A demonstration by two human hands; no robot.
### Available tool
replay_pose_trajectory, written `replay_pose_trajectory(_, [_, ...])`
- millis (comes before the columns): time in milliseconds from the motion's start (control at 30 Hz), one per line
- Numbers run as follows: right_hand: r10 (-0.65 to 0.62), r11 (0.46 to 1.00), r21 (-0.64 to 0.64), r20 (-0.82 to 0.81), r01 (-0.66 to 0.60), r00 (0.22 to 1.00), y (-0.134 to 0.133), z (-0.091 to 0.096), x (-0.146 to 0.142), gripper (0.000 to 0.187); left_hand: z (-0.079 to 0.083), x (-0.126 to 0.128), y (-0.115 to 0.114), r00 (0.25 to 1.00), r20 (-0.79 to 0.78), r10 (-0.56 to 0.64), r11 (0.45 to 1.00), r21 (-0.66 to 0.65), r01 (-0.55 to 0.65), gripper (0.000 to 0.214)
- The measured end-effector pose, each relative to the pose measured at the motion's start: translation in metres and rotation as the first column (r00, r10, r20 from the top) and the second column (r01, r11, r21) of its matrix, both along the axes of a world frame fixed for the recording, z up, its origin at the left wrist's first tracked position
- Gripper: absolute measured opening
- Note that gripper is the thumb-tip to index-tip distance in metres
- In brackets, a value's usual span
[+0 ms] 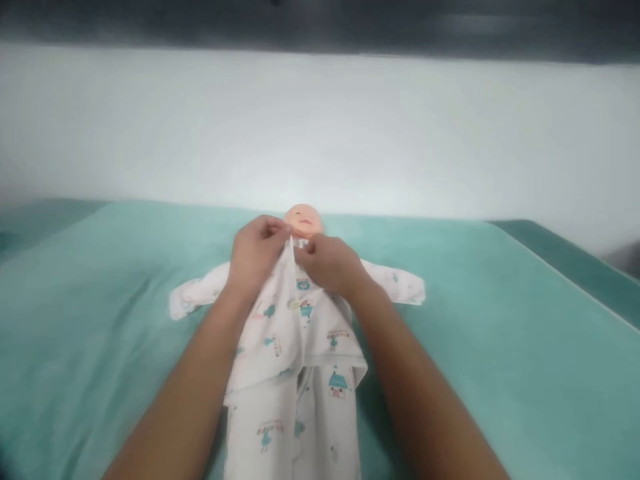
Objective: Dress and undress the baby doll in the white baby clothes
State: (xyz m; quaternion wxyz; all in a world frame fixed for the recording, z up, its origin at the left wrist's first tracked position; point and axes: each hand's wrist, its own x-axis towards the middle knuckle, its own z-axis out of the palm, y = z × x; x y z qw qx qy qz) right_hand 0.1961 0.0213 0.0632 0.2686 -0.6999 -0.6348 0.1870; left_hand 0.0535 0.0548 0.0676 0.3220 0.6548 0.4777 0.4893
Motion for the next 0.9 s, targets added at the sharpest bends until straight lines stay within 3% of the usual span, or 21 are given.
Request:
replay_pose_trajectory(100, [-0.043, 0.999, 0.002, 0.152, 0.043, 0.987, 0.009, 0.007, -0.010, 0.031, 0.001, 0.002, 0.002, 1.000, -0.002, -0.028, 1.000, -0.006, 0.028, 0.007])
replay_pose_trajectory(200, [-0.092, 0.994, 0.072, 0.134, 0.083, 0.987, 0.013, 0.005, -0.016, 0.026, 0.000, -0.001, 0.004, 0.998, 0.049, -0.041, 0.998, -0.036, 0.043, 0.008])
replay_pose_trajectory(333, [-0.109, 0.975, 0.169, -0.193, 0.142, 0.975, 0.011, -0.007, -0.010, 0.024, -0.002, -0.005, 0.004, 0.992, 0.091, -0.082, 0.991, -0.099, 0.091, 0.009])
replay_pose_trajectory(467, [-0.033, 0.974, 0.180, -0.481, 0.135, 0.876, 0.011, -0.012, -0.002, 0.017, -0.002, -0.005, 0.001, 0.995, 0.073, -0.062, 0.991, -0.118, 0.070, 0.011])
replay_pose_trajectory(767, [0.017, 0.982, 0.139, -0.738, 0.128, 0.675, 0.008, -0.017, 0.001, 0.020, -0.003, -0.002, -0.001, 0.992, 0.049, -0.114, 0.987, -0.107, 0.119, 0.015])
replay_pose_trajectory(900, [0.066, 0.986, 0.149, -0.753, 0.073, 0.654, 0.005, -0.014, 0.000, 0.021, -0.003, -0.003, 0.000, 0.983, 0.091, -0.160, 0.977, -0.128, 0.171, 0.011])
